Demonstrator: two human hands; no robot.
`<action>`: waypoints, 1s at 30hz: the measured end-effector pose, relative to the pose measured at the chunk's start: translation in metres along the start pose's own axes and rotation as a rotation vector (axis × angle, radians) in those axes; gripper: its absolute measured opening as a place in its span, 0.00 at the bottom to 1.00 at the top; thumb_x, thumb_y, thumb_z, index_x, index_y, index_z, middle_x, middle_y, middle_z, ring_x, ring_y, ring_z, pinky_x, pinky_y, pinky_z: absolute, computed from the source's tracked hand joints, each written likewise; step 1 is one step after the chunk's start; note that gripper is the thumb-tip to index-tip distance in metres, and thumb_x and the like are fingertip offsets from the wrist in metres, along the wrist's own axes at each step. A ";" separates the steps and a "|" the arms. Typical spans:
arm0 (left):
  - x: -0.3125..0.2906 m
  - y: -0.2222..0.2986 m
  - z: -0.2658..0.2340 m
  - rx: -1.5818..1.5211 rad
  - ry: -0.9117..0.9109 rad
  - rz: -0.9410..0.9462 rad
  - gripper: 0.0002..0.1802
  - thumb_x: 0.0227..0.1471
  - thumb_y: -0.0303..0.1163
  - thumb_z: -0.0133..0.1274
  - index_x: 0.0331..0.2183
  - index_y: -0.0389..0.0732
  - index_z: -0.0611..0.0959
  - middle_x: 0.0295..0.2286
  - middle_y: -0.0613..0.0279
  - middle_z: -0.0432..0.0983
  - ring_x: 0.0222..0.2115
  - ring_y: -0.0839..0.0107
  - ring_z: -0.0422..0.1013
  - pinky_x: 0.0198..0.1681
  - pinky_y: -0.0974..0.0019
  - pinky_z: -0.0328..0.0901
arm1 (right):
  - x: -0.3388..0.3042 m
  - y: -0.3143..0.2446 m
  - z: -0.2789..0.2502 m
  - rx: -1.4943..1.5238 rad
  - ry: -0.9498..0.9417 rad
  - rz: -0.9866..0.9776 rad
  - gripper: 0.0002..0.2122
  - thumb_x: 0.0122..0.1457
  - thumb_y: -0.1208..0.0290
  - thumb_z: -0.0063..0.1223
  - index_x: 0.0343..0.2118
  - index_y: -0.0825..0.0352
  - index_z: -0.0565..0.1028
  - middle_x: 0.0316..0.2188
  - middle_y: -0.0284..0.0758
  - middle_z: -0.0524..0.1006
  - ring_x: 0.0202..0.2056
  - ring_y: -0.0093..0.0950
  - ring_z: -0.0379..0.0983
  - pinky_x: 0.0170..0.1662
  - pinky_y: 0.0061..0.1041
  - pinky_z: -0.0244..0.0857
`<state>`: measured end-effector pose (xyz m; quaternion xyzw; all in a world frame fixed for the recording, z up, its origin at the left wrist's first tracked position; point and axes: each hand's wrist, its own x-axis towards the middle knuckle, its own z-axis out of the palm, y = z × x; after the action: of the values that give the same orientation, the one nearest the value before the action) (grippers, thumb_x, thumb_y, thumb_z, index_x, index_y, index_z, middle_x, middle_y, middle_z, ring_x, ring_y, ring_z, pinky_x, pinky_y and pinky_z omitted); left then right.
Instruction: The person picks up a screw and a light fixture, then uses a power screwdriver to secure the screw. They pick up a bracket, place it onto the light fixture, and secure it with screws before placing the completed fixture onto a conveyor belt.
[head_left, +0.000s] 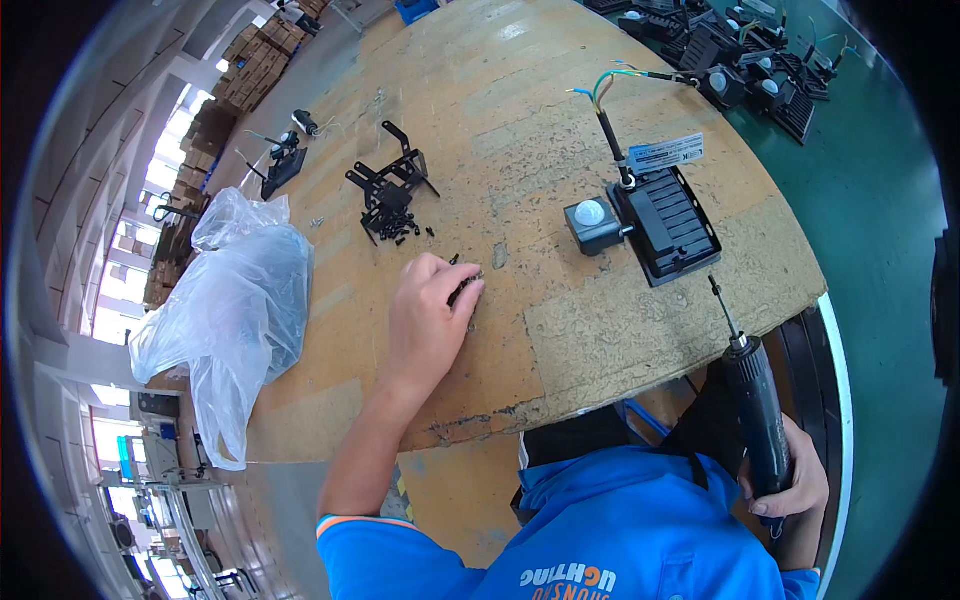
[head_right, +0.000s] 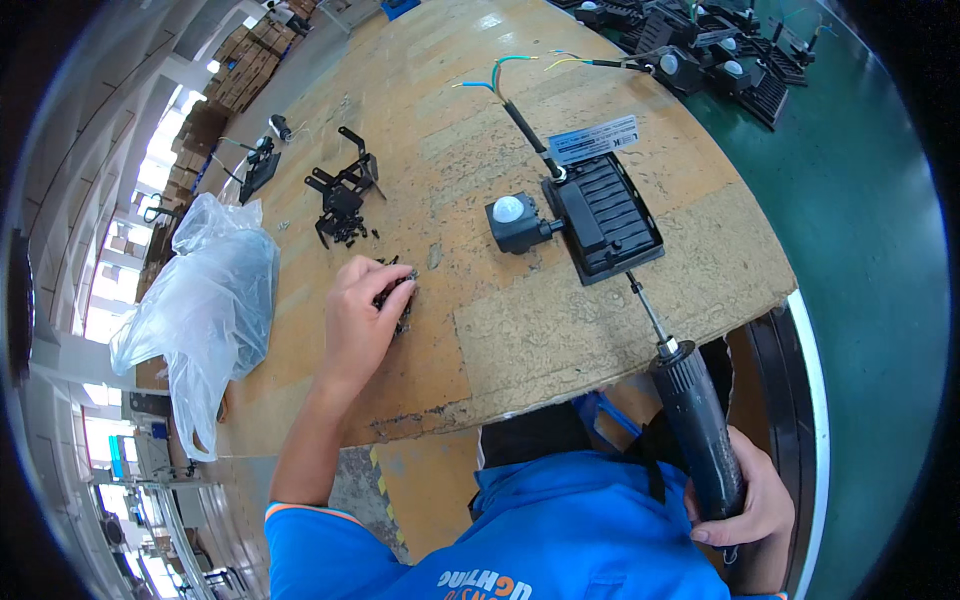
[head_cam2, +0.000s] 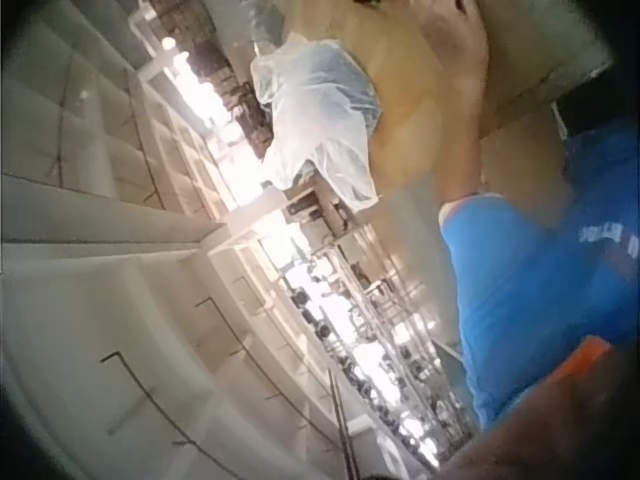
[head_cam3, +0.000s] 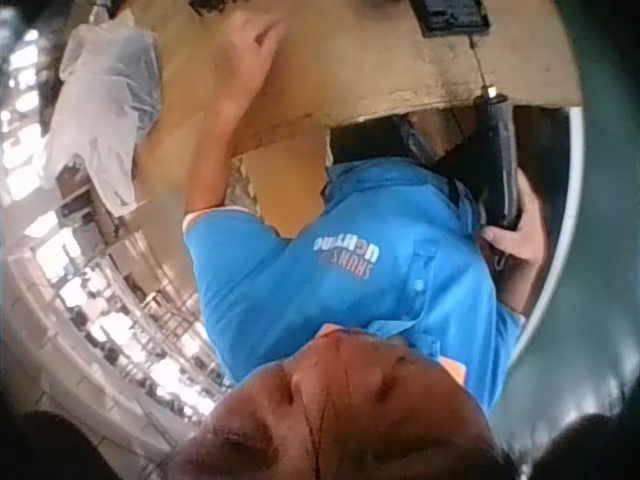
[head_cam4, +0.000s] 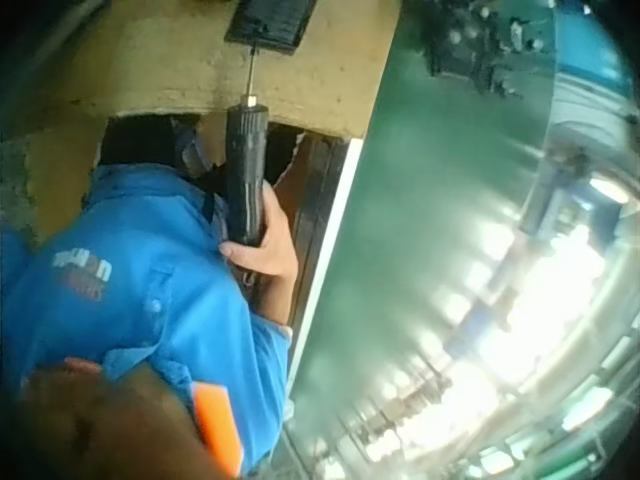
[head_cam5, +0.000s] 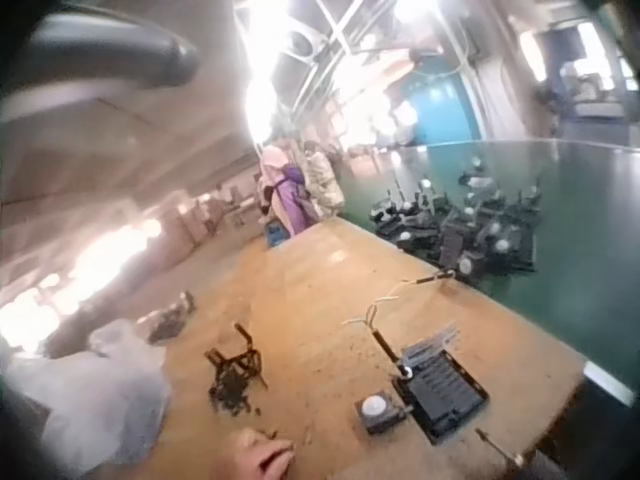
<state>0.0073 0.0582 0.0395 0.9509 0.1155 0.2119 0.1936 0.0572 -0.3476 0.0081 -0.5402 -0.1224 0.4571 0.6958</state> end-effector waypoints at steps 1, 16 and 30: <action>0.003 0.001 0.003 0.123 -0.010 0.042 0.06 0.41 0.27 0.57 0.27 0.36 0.81 0.24 0.57 0.70 0.29 0.60 0.67 0.33 0.62 0.62 | -0.001 -0.001 0.001 -0.004 0.008 0.001 0.40 0.28 0.75 0.71 0.47 0.76 0.59 0.22 0.38 0.72 0.21 0.26 0.73 0.23 0.20 0.67; 0.018 -0.006 0.002 0.061 -0.080 -0.038 0.03 0.42 0.22 0.56 0.23 0.32 0.79 0.21 0.54 0.69 0.22 0.61 0.67 0.28 0.65 0.61 | -0.007 -0.005 -0.004 -0.134 -0.099 0.043 0.34 0.37 0.73 0.68 0.49 0.72 0.60 0.24 0.33 0.74 0.25 0.19 0.71 0.29 0.19 0.65; 0.047 0.092 0.064 -0.434 -0.222 0.250 0.05 0.53 0.29 0.46 0.29 0.38 0.72 0.39 0.58 0.67 0.42 0.67 0.62 0.47 0.66 0.55 | -0.017 -0.004 -0.008 -0.137 -0.058 0.014 0.36 0.39 0.70 0.67 0.52 0.71 0.58 0.24 0.33 0.73 0.26 0.20 0.71 0.30 0.19 0.66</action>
<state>0.0902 -0.0308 0.0415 0.9115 -0.0727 0.1485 0.3765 0.0554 -0.3655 0.0143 -0.5739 -0.1694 0.4680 0.6503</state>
